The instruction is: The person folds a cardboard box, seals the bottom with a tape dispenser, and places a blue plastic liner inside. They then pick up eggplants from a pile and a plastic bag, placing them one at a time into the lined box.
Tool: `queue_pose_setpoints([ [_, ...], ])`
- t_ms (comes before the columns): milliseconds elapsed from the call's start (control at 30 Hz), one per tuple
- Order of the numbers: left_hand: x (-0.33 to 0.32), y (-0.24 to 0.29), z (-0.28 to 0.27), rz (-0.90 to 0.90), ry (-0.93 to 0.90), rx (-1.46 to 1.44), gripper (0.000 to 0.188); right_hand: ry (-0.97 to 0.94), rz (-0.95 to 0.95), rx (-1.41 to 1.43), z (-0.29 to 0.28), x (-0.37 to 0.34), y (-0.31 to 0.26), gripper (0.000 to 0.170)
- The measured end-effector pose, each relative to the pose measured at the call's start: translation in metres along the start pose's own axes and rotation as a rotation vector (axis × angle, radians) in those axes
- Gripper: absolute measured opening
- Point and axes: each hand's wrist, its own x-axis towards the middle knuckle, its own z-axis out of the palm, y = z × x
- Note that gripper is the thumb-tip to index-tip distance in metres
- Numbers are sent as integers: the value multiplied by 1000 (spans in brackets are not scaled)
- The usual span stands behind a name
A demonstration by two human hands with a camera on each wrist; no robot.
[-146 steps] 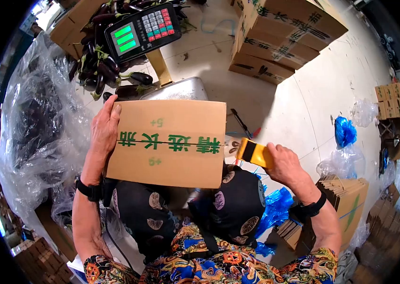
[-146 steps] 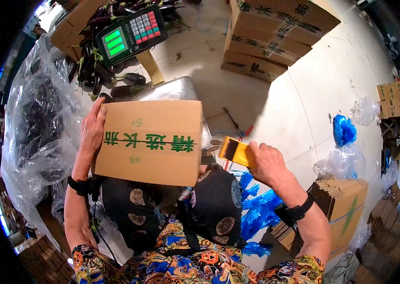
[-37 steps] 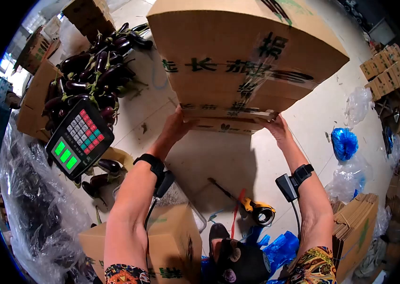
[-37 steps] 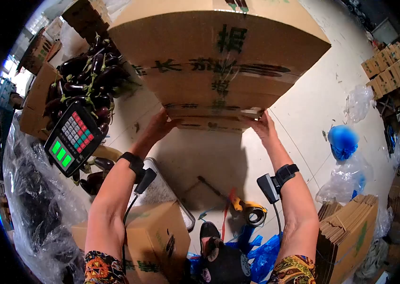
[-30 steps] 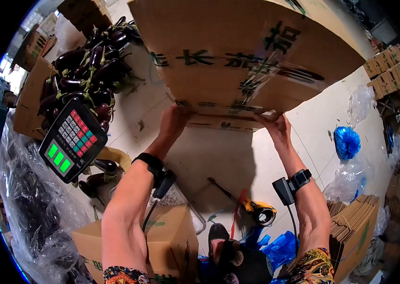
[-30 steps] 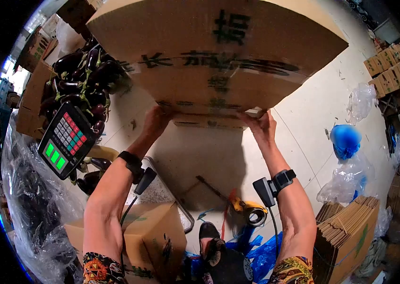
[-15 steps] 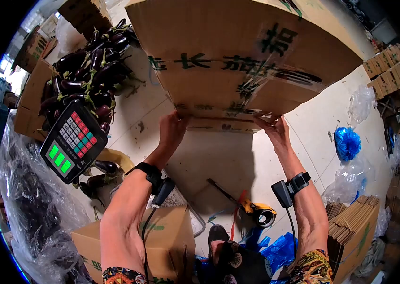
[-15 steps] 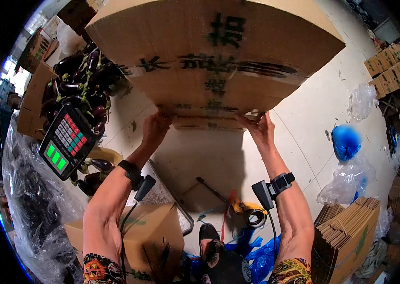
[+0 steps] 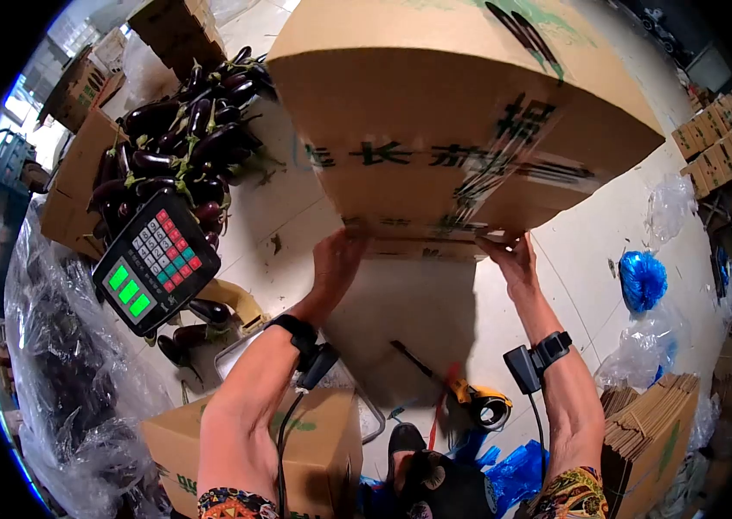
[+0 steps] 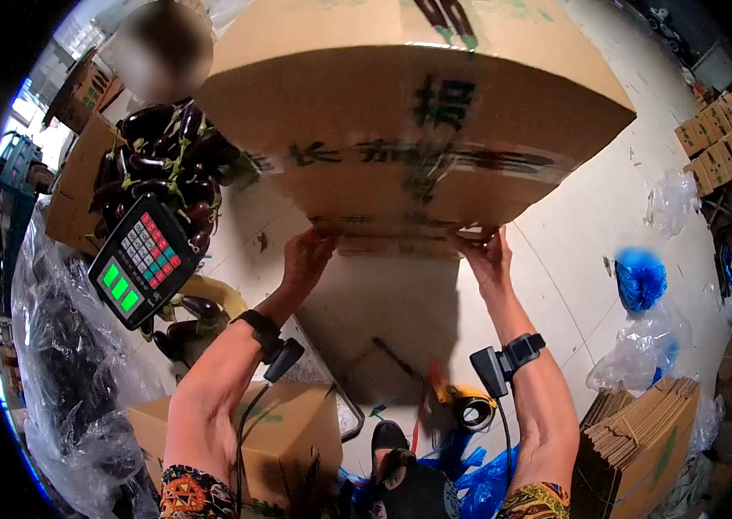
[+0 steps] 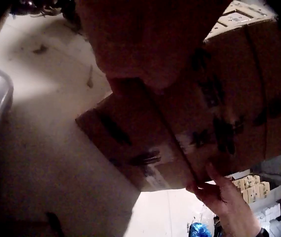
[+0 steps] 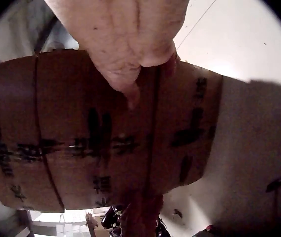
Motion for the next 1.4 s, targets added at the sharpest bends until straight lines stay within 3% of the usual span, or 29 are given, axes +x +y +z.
queue_pose_setpoints([
  [67, 8, -3, -13, 33, -46, -9, 23, 44, 137, 386, 12, -13, -8, 58],
  [133, 22, -31, -23, 118, -80, -138, 26, 135, 35, 45, 39, -28, -6, 56],
  [167, 29, -47, -25, 52, -51, -230, 26, 181, 125, 241, 36, -29, 8, 52],
  [233, 35, -39, -35, -10, -26, -185, 25, 116, 17, -177, 47, -31, 16, 51],
  [300, 28, -31, -48, -6, -38, 85, 25, 105, -65, -442, 52, -26, 22, 51],
  [400, 18, -50, -49, 81, -39, 25, 26, 138, 93, 91, 65, -10, 8, 57],
  [433, 13, -50, -46, 35, -15, -63, 27, 145, 146, 320, 74, -2, -1, 58],
  [533, -1, -46, -44, 46, 7, -53, 27, 59, 174, 431, 69, 27, 0, 59],
  [600, 9, -84, -31, 79, 33, -356, 27, 88, 203, 433, 59, 52, 16, 63],
  [667, 11, -76, -45, 45, -48, -6, 28, 123, 134, 373, 68, 59, 15, 59],
  [700, 9, -50, -59, 3, -133, 226, 30, 146, 146, 558, 75, 56, 15, 60],
  [767, 24, -50, -75, -38, -373, 405, 31, 147, -102, -460, 69, 45, 25, 61],
  [800, 28, -67, -94, -91, -515, 225, 33, 116, -225, -961, 64, 33, 35, 63],
  [833, 31, -82, -112, -170, -650, 49, 35, 95, -77, -1113, 66, 24, 34, 60],
  [867, 24, -108, -142, -255, -749, -404, 37, 57, 76, -1262, 71, 15, 29, 58],
  [933, -25, 38, -193, -70, -623, 286, 45, -314, 231, -988, 75, 0, 22, 58],
  [967, -52, 88, -215, -194, -515, 379, 46, -376, 231, -976, 102, -26, 3, 59],
  [1067, -123, 113, -293, -134, -350, 154, 50, -589, 305, -871, 172, -89, -75, 63],
  [1133, -169, 119, -337, -244, -279, 305, 51, -725, 219, -876, 197, -124, -93, 68],
  [1200, -217, 84, -371, -102, -181, 297, 52, -821, 363, -826, 225, -152, -117, 68],
  [1233, -243, 71, -382, -121, -152, 308, 53, -861, 422, -859, 237, -164, -127, 66],
  [1267, -269, 61, -388, -141, -124, 317, 54, -880, 343, -875, 243, -178, -131, 66],
  [1400, -337, 15, -374, -235, -37, 102, 65, -953, 335, -966, 274, -208, -152, 69],
])
